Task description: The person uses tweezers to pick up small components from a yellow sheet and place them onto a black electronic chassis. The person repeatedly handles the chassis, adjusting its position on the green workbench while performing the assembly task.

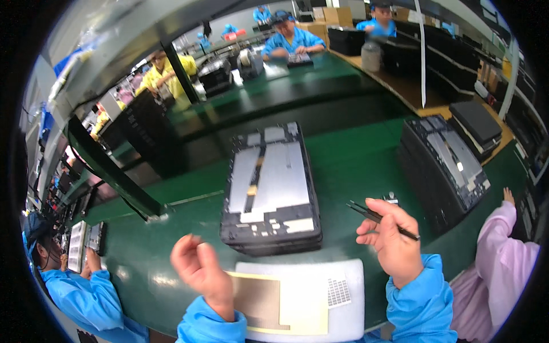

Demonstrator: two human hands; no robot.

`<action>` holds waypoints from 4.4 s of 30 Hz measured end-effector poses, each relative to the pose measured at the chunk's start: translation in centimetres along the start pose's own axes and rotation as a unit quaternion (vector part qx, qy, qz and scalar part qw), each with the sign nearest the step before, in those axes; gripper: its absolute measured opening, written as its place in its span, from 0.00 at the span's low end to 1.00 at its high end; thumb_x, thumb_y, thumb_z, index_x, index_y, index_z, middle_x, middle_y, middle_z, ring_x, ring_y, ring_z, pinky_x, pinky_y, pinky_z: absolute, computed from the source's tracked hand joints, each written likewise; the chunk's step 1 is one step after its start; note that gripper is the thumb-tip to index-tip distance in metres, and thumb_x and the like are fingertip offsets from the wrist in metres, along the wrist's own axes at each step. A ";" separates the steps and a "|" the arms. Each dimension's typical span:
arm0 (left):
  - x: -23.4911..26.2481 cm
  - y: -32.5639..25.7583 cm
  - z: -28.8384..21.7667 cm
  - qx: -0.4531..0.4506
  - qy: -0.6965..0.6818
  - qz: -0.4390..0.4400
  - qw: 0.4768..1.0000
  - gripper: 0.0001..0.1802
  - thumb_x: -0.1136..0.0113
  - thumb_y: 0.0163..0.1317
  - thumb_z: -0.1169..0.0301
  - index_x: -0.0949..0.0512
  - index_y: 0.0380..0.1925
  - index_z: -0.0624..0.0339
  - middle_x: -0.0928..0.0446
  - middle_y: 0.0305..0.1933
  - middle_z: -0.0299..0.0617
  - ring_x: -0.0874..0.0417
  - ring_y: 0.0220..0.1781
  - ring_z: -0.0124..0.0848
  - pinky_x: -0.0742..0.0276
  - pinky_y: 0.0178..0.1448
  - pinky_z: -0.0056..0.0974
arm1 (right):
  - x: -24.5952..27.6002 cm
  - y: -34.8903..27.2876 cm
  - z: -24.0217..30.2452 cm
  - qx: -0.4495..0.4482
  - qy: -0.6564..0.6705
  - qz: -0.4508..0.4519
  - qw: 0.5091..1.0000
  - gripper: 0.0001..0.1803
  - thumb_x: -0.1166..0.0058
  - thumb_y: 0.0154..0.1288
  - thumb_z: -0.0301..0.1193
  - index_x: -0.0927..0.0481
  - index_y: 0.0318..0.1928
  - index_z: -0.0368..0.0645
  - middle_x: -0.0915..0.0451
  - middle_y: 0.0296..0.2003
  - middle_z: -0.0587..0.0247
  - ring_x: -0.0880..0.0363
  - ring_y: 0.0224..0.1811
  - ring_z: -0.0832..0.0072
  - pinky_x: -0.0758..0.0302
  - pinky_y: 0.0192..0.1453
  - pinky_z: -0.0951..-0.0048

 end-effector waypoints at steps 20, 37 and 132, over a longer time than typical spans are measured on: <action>-3.4 -4.1 -4.4 -0.022 0.157 0.656 0.738 0.41 0.25 0.39 0.53 0.26 0.54 0.60 0.33 0.61 0.53 0.36 0.63 0.57 0.41 0.67 0.54 | -1.2 -4.8 -1.4 -0.240 -0.038 0.079 0.967 0.10 0.42 0.63 0.23 0.31 0.40 0.37 0.24 0.34 0.62 0.21 0.36 0.78 0.23 0.41 0.76; -5.5 -5.7 -5.3 -0.123 0.115 0.630 0.758 0.30 0.32 0.49 0.53 0.23 0.50 0.57 0.30 0.58 0.51 0.32 0.61 0.51 0.37 0.63 0.53 | -0.9 -1.8 -2.9 -0.226 -0.196 0.164 0.940 0.10 0.40 0.60 0.22 0.29 0.36 0.38 0.23 0.32 0.64 0.24 0.34 0.81 0.26 0.38 0.79; -3.0 -0.9 -1.9 -0.192 0.158 0.277 0.928 0.30 0.37 0.39 0.84 0.28 0.49 0.68 0.31 0.55 0.53 0.31 0.60 0.52 0.33 0.64 0.52 | -14.0 5.2 0.3 -0.049 -0.245 0.233 0.940 0.09 0.39 0.59 0.22 0.28 0.32 0.36 0.21 0.26 0.61 0.21 0.29 0.79 0.25 0.31 0.77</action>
Point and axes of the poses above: each hand's wrist, its own y-axis towards the middle knuckle, its own x-axis out of the back of the hand, z = x × y, the point moved 4 cm from there along y, towards the middle knuckle
